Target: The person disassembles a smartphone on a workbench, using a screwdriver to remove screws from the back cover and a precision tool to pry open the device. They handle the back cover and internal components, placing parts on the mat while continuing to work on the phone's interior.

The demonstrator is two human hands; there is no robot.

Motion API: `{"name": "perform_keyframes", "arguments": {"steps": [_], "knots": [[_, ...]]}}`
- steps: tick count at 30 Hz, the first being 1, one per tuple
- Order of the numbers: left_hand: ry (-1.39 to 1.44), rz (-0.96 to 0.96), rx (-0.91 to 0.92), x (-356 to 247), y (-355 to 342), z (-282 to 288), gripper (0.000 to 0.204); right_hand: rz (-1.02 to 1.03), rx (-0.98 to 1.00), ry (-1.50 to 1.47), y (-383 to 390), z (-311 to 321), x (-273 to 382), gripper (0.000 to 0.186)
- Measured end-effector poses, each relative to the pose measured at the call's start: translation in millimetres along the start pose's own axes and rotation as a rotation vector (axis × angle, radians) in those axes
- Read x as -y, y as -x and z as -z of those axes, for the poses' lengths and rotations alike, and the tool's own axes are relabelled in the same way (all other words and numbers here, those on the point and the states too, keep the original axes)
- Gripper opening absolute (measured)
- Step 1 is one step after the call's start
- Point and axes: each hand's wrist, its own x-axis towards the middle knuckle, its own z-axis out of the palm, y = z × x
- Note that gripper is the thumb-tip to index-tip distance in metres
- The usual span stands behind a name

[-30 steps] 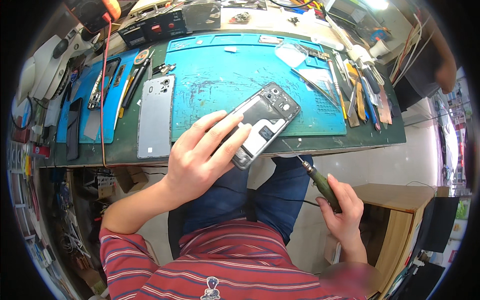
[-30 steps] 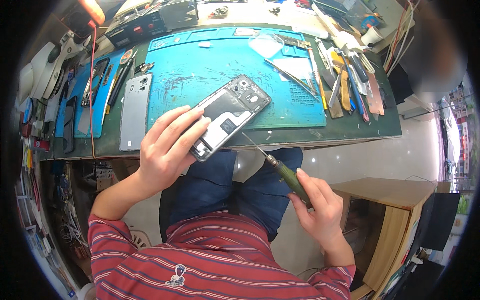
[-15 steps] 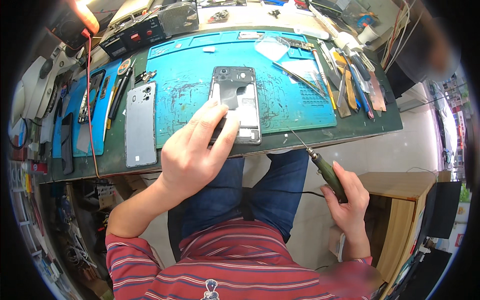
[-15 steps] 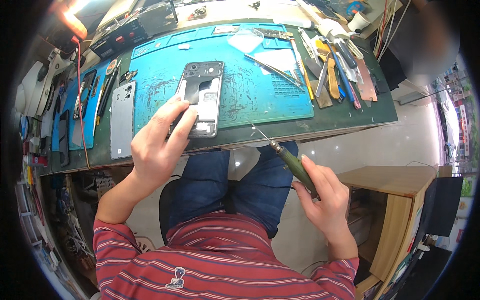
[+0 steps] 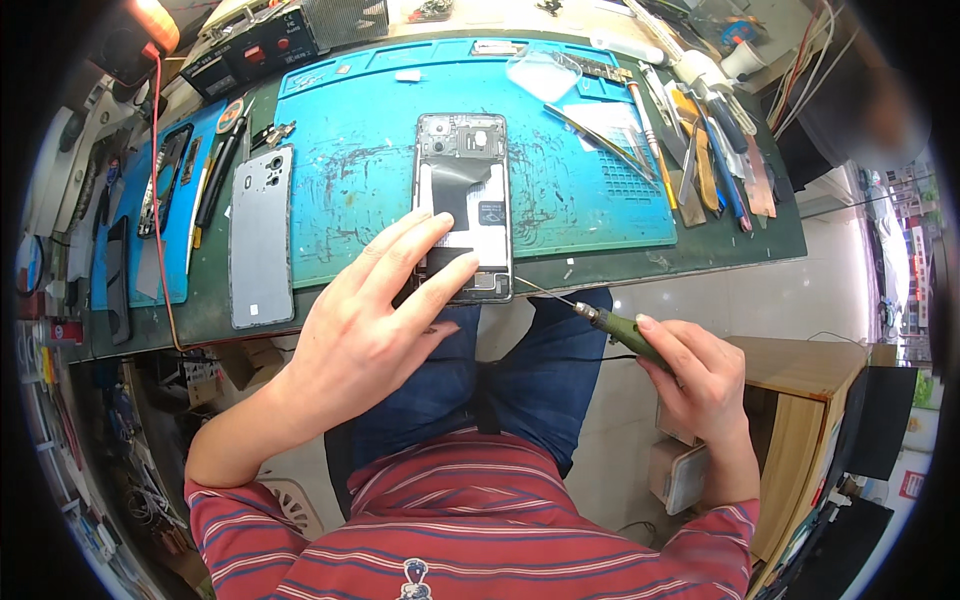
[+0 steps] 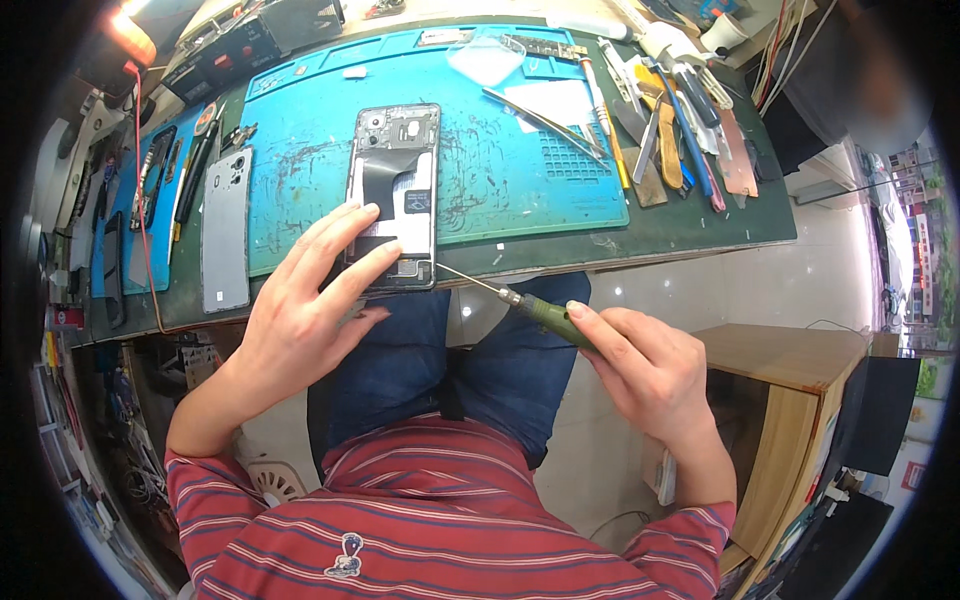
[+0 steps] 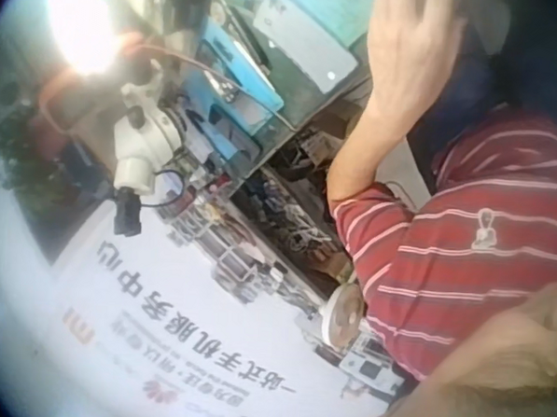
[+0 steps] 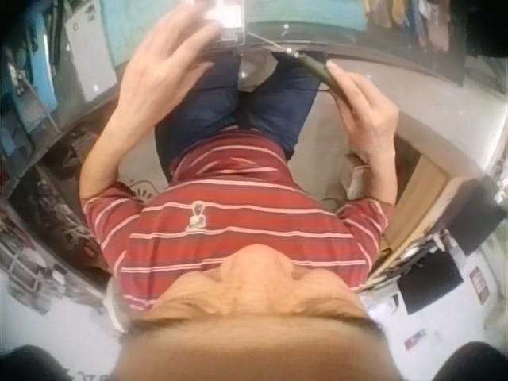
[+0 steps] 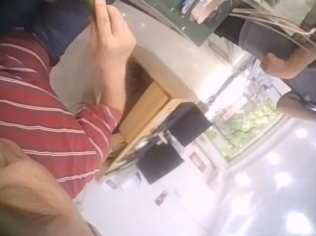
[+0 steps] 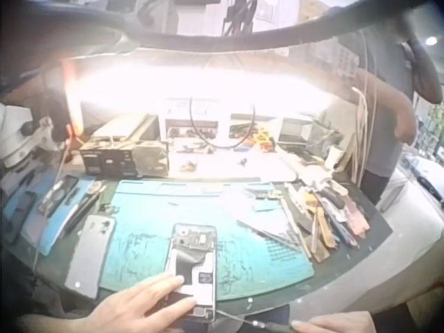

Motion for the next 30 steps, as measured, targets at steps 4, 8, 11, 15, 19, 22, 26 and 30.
{"name": "perform_keyframes", "arguments": {"steps": [4,8,11,15,19,22,26,30], "knots": [[-0.033,-0.026,-0.041,7.2,1.8,-5.5,0.074,0.018,0.026,0.007,-5.3,4.4,-2.6,0.058],[-0.039,-0.043,-0.058,9.5,1.7,-7.1,0.071,0.025,0.027,-0.012,-8.8,2.6,-4.3,0.059],[-0.006,-0.027,-0.056,9.4,2.4,-7.9,0.074,0.025,0.037,-0.02,-8.2,2.0,-4.9,0.059],[-0.001,-0.031,-0.064,10.0,1.8,-7.8,0.074,0.029,0.055,-0.024,-7.2,2.6,-4.5,0.058],[0.004,-0.03,-0.066,10.5,2.6,-8.2,0.074,0.03,0.057,-0.024,-9.5,4.4,-2.2,0.057],[0.007,-0.029,-0.067,10.4,2.2,-8.4,0.074,0.03,0.062,-0.023,-9.0,5.5,-1.3,0.057],[0.005,-0.027,-0.067,9.9,1.6,-7.7,0.073,0.03,0.062,-0.02,-7.9,6.2,-1.3,0.057],[0.005,-0.027,-0.071,9.7,2.0,-8.3,0.073,0.034,0.06,-0.012,-7.1,6.9,-0.3,0.057]]}}
